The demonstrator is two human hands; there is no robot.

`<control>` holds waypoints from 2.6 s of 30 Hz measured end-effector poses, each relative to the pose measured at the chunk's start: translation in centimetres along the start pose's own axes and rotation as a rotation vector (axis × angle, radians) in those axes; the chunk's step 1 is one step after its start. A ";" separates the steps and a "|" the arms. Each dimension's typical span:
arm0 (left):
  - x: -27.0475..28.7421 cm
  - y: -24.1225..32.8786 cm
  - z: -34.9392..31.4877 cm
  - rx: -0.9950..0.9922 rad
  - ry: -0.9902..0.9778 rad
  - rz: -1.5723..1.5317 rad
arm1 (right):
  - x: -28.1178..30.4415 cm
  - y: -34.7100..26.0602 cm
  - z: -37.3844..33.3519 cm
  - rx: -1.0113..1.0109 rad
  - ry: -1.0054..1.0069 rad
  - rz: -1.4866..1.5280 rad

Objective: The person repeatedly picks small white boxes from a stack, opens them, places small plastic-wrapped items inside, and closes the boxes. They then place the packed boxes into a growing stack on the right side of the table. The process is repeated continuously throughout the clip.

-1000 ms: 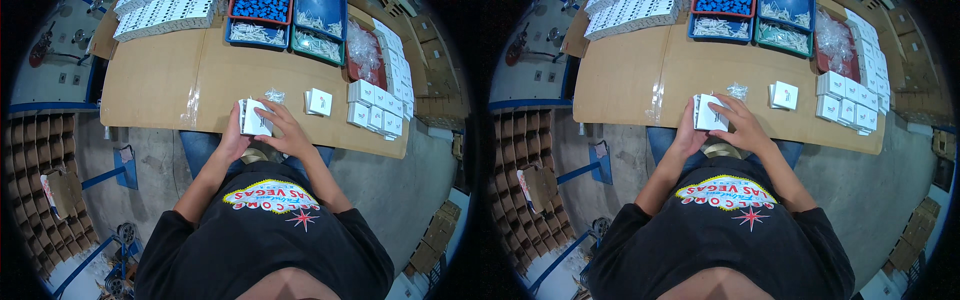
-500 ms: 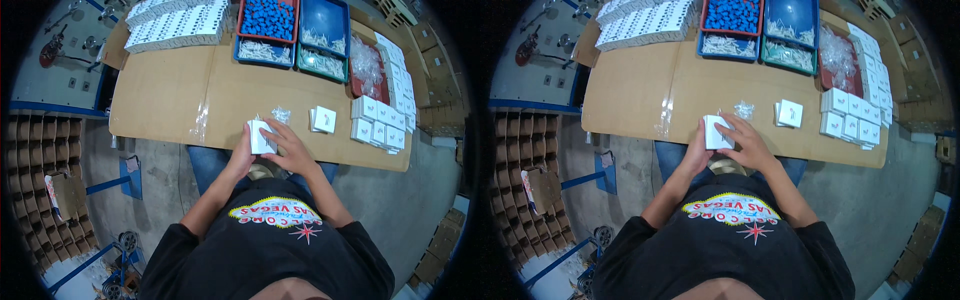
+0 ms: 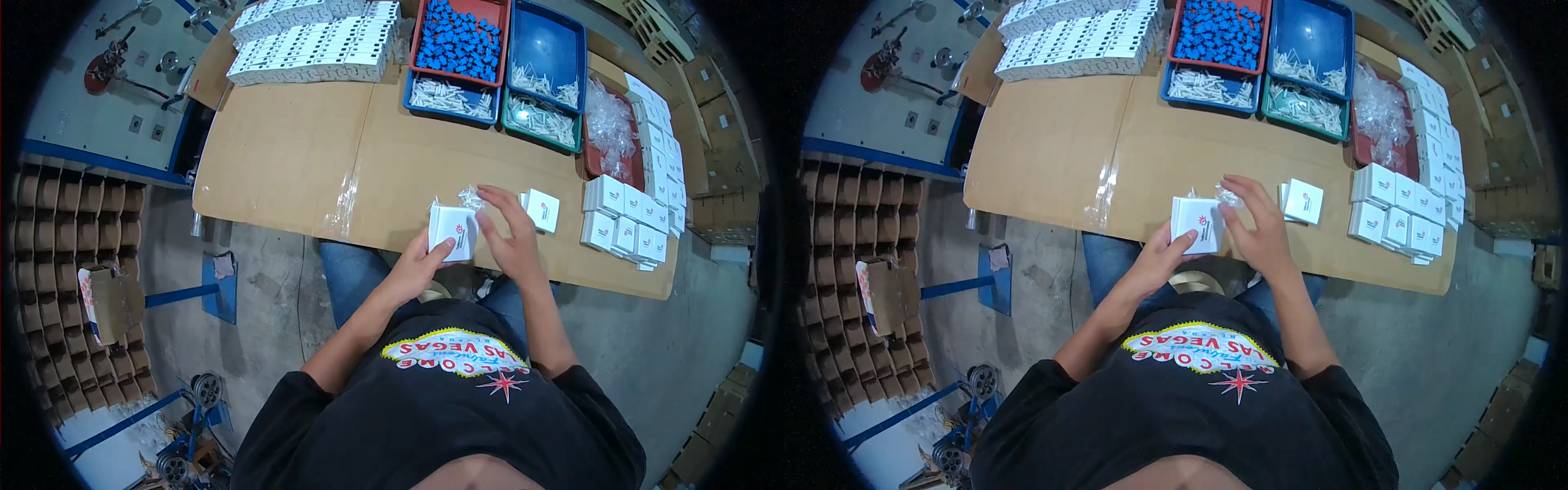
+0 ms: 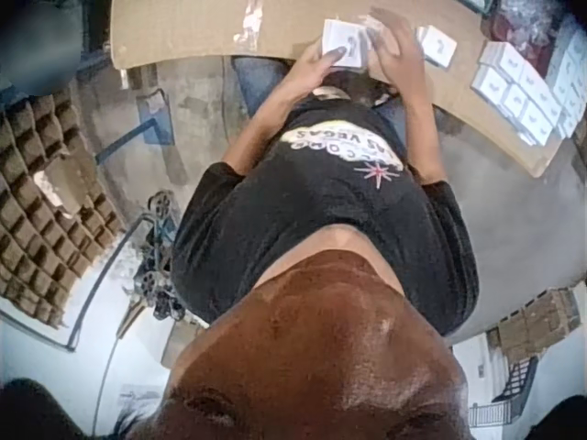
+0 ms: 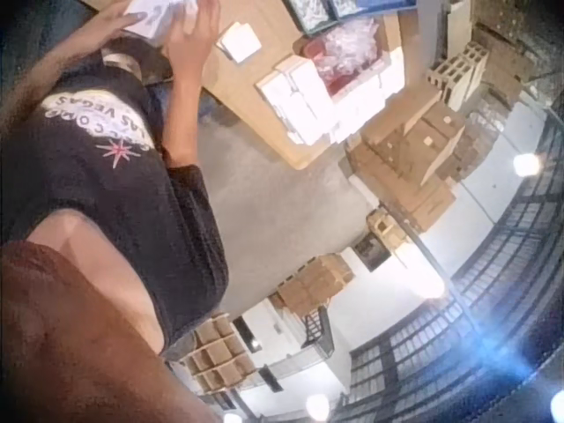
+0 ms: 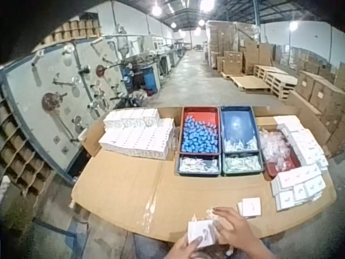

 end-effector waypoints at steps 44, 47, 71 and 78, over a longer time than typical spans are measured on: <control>1.2 -1.1 0.4 -0.101 0.152 -0.433 | -2.3 3.5 -1.7 -0.333 0.043 0.303; 1.7 -0.1 0.6 -0.146 0.145 -0.396 | -3.3 4.5 -4.3 -0.472 -0.210 0.444; -1.3 -2.0 4.2 0.067 0.035 0.153 | 8.7 6.2 -9.9 -0.134 0.163 -0.241; 1.8 -2.2 4.9 -0.026 0.188 0.469 | 23.9 14.3 -17.6 -0.347 0.743 -0.791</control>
Point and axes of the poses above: each hand's wrist, its own z-axis towards the middle knuckle, its own x-axis out of the back of the hand, y = z × x, the point moved 6 cm from there along z, towards the middle knuckle, and after that the axes turned 9 degrees about x, right-handed, at the moved point
